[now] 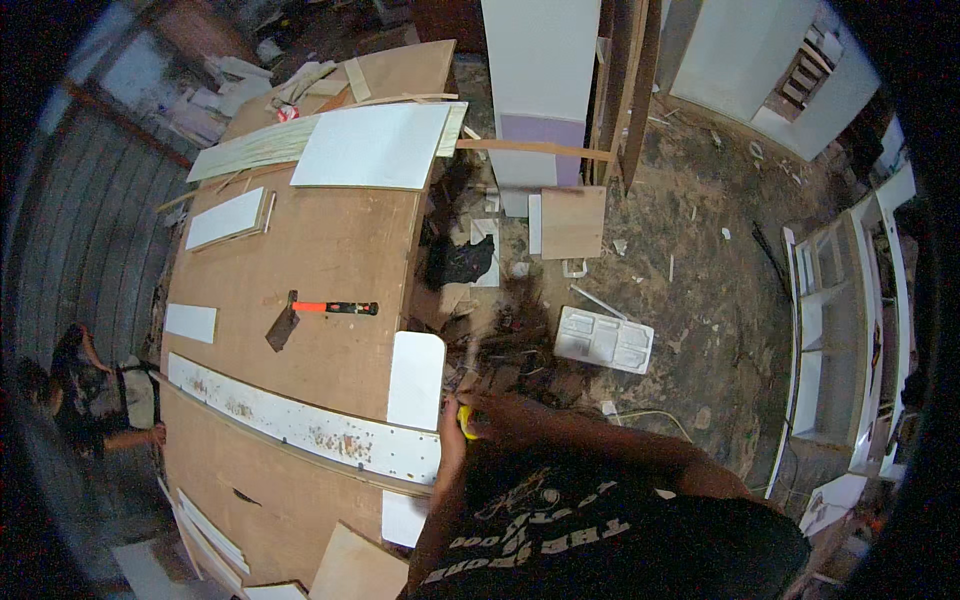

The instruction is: The person measures white rectangular panels with a tape measure, marks them with a pencil, and uses a hammer to split them along a table saw's blade slot. The person repeatedly handles and positions the panels for cutting.

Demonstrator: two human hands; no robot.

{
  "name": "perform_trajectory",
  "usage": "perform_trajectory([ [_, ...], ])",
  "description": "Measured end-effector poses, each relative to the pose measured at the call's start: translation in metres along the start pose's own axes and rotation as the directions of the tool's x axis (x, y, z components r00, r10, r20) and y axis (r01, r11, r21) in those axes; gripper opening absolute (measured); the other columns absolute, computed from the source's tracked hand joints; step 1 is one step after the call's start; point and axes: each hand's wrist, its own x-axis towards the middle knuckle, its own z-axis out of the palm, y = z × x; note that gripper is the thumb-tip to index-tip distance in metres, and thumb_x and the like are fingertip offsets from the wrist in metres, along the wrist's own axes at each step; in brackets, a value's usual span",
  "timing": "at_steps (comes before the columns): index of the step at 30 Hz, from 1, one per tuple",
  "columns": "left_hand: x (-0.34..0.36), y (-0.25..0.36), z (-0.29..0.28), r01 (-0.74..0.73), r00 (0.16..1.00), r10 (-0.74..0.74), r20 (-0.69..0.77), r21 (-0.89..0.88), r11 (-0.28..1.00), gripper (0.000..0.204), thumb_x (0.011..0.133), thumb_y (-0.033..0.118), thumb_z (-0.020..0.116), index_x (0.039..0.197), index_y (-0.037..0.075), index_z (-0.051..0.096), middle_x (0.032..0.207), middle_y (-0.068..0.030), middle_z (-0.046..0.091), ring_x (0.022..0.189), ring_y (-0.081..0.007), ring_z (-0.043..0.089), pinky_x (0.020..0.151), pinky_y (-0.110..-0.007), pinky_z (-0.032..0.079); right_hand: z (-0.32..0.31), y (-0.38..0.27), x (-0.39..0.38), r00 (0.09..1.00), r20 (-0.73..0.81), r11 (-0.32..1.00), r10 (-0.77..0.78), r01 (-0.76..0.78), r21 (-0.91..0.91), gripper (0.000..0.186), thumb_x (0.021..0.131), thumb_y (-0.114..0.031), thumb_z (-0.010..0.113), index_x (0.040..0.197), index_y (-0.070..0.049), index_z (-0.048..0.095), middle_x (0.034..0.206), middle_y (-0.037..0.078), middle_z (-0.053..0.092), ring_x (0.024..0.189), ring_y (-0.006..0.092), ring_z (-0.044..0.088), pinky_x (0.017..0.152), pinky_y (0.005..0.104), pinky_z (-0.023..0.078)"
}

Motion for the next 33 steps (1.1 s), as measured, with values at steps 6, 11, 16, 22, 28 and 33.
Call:
perform_trajectory([
  [6,0.068,0.057,0.025,-0.103,0.978,0.093,0.186,0.046,0.994,0.047,0.108,0.046,0.043,0.111,0.006,0.067,0.086,-0.0074,0.068,0.071,-0.0181,0.067,0.062,-0.033,0.056,-0.087,0.017,-0.039,0.932,-0.345,0.994,0.112,-0.1,0.052,0.049,0.098,-0.026,0.062,0.142,-0.004,0.053,0.13,0.022,0.065,0.11,0.0378,0.067,0.096,0.0451,0.052],
  [11,0.107,0.136,0.027,-0.105,0.988,0.122,0.094,-0.174,0.979,0.026,0.104,0.034,0.057,0.112,0.011,0.067,0.1,-0.0023,0.066,0.083,-0.0133,0.065,0.061,-0.029,0.056,-0.141,0.062,-0.07,0.729,-0.633,0.965,0.26,-0.206,0.16,0.038,0.098,-0.023,0.064,0.131,-0.005,0.064,0.122,0.016,0.071,0.092,0.0273,0.071,0.079,0.036,0.056],
  [16,0.135,0.171,0.013,-0.229,0.951,0.217,-0.222,-0.028,0.973,0.034,0.095,0.023,0.071,0.122,0.006,0.061,0.111,-0.0109,0.065,0.091,-0.0182,0.066,0.062,-0.032,0.057,-0.246,0.116,-0.05,0.479,-0.828,0.953,0.291,-0.22,0.207,0.029,0.1,-0.027,0.062,0.118,-0.004,0.069,0.098,0.011,0.073,0.085,0.0184,0.069,0.071,0.0317,0.054],
  [22,0.192,0.193,0.016,-0.331,0.742,0.472,-0.477,0.351,0.876,0.035,0.094,0.018,0.07,0.122,-0.002,0.062,0.118,-0.0115,0.064,0.106,-0.0228,0.059,0.097,-0.037,0.047,-0.438,0.215,0.051,0.396,-0.915,0.993,0.074,-0.109,0.033,0.031,0.102,-0.019,0.058,0.122,0.002,0.067,0.1,0.013,0.073,0.082,0.0169,0.069,0.074,0.0333,0.055],
  [28,0.291,0.231,0.06,-0.187,0.559,0.706,-0.436,0.763,0.619,0.035,0.094,0.021,0.071,0.118,-0.003,0.062,0.12,-0.0199,0.064,0.108,-0.0294,0.062,0.097,-0.038,0.049,-0.585,0.388,0.185,0.706,-0.608,0.86,0.362,-0.505,-0.074,0.035,0.097,-0.027,0.059,0.123,-0.005,0.069,0.106,0.018,0.073,0.097,0.0278,0.073,0.082,0.0374,0.057],
  [33,0.358,0.253,0.081,0.019,0.409,0.87,-0.275,0.956,0.294,0.058,0.097,0.041,0.067,0.124,-0.008,0.053,0.117,-0.0264,0.055,0.114,-0.0376,0.057,0.093,-0.049,0.05,-0.598,0.524,0.244,0.85,-0.256,0.644,0.46,-0.518,-0.564,0.036,0.093,-0.03,0.061,0.119,-0.007,0.069,0.108,0.024,0.071,0.104,0.0405,0.068,0.091,0.0494,0.055],
])
